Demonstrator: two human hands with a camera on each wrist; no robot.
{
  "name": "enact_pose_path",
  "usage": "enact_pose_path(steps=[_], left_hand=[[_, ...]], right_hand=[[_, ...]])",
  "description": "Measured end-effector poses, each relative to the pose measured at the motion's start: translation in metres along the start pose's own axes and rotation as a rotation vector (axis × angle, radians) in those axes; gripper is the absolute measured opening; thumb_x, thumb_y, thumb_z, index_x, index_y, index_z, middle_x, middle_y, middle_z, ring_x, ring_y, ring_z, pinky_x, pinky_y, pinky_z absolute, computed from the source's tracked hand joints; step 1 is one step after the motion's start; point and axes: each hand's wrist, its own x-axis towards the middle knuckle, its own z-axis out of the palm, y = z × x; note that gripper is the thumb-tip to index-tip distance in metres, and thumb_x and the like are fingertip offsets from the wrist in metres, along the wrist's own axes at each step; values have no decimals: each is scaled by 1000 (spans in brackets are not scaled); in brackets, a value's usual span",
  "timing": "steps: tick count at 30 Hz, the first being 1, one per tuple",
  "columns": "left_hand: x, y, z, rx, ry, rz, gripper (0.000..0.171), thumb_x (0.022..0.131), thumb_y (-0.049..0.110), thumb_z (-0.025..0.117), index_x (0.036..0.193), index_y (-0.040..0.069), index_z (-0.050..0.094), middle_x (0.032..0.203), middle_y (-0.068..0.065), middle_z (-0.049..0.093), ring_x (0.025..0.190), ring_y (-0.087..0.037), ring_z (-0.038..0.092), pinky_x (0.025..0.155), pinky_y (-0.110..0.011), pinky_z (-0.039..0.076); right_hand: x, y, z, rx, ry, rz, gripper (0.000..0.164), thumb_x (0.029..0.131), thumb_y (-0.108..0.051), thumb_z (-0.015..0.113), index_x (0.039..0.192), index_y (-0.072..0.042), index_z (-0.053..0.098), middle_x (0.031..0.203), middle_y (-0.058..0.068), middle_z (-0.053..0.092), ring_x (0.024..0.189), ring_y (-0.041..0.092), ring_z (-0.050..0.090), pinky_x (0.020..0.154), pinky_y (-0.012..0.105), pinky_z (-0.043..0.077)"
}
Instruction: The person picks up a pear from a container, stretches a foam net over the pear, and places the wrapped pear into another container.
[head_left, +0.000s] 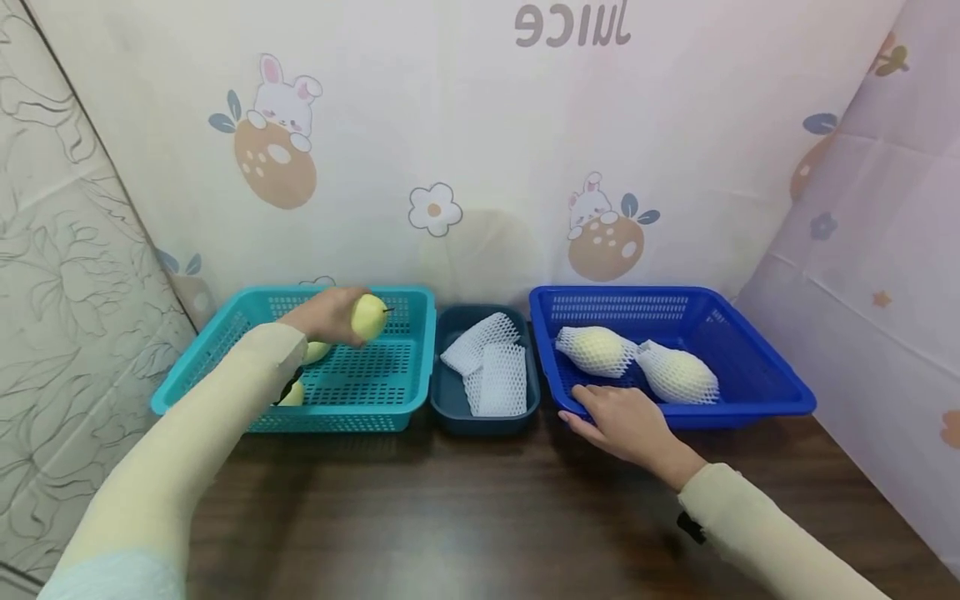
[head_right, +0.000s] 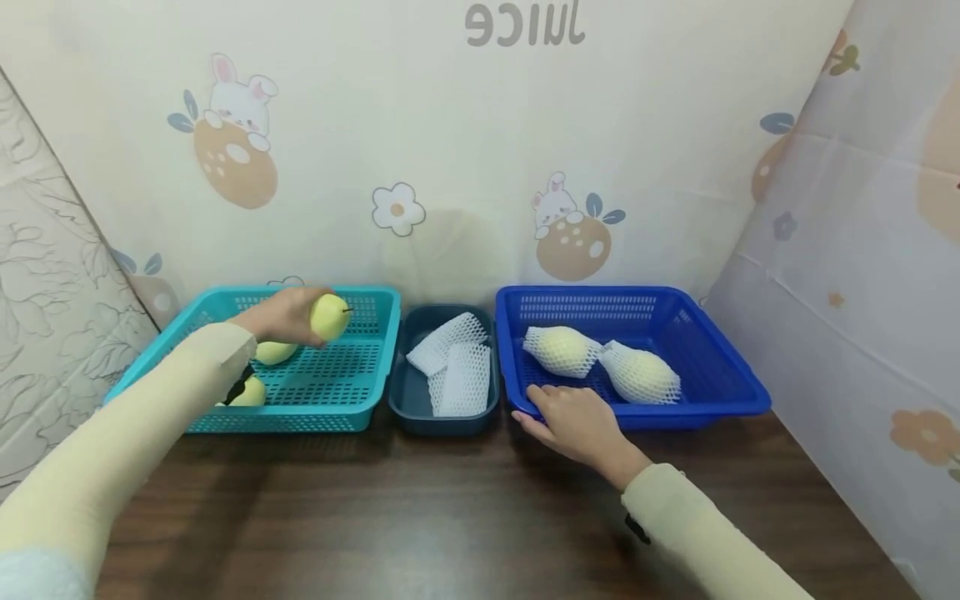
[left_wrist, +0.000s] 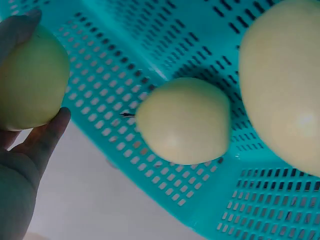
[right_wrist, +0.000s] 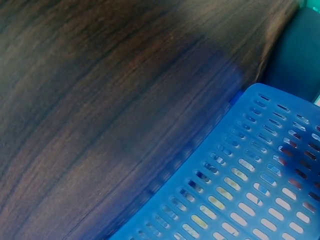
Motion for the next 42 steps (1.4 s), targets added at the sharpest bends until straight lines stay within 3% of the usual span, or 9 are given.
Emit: enact_pose_path(steps=[6, 11, 21, 24, 28, 36, 42], left_hand=[[-3, 18, -13, -114, 47, 59, 74, 67, 20, 85, 129, 5, 47, 109, -12, 56, 87, -27, 56, 71, -43, 48], [-10, 38, -21, -202, 93, 83, 68, 66, 26, 86, 121, 6, 51, 105, -9, 56, 83, -25, 55, 67, -40, 47], [-31, 77, -17, -406, 79, 120, 64, 65, 27, 87, 117, 11, 54, 100, -6, 60, 84, -26, 56, 67, -41, 49], [-35, 90, -14, -418, 77, 128, 64, 64, 28, 88, 115, 12, 53, 101, -6, 59, 84, -25, 56, 67, -41, 50], [-41, 106, -7, -389, 77, 172, 65, 62, 32, 88, 112, 11, 53, 101, -5, 58, 84, -23, 55, 66, -38, 50], [-56, 132, 23, -470, -31, 325, 64, 64, 33, 87, 112, 13, 50, 104, -1, 57, 87, -19, 56, 69, -35, 51], [-66, 145, 44, -517, -75, 410, 66, 64, 35, 85, 115, 16, 49, 104, 3, 56, 88, -16, 54, 70, -33, 51]], right_hand=[[-4, 0, 2, 9, -15, 24, 27, 88, -40, 63, 87, -13, 61, 70, -1, 60, 54, 9, 47, 50, 25, 45], [-4, 0, 3, 9, -12, 26, 27, 88, -40, 63, 83, -14, 57, 64, -5, 51, 52, 8, 41, 47, 23, 37], [-3, 2, 2, 6, -19, 24, 27, 88, -40, 62, 83, -14, 57, 64, -5, 51, 52, 8, 40, 47, 23, 36], [-3, 2, 1, 1, -29, 38, 28, 88, -40, 62, 86, -13, 59, 67, -2, 56, 53, 8, 43, 49, 25, 42], [-3, 2, 0, -8, -34, 48, 29, 88, -41, 62, 88, -12, 60, 70, -1, 59, 54, 9, 45, 51, 26, 44], [-1, 0, -2, -2, -29, 41, 28, 88, -41, 62, 87, -13, 59, 67, -4, 54, 53, 8, 42, 50, 24, 42], [0, -1, -2, 0, -9, 23, 27, 88, -40, 62, 85, -14, 57, 65, -5, 50, 53, 8, 40, 48, 23, 38]])
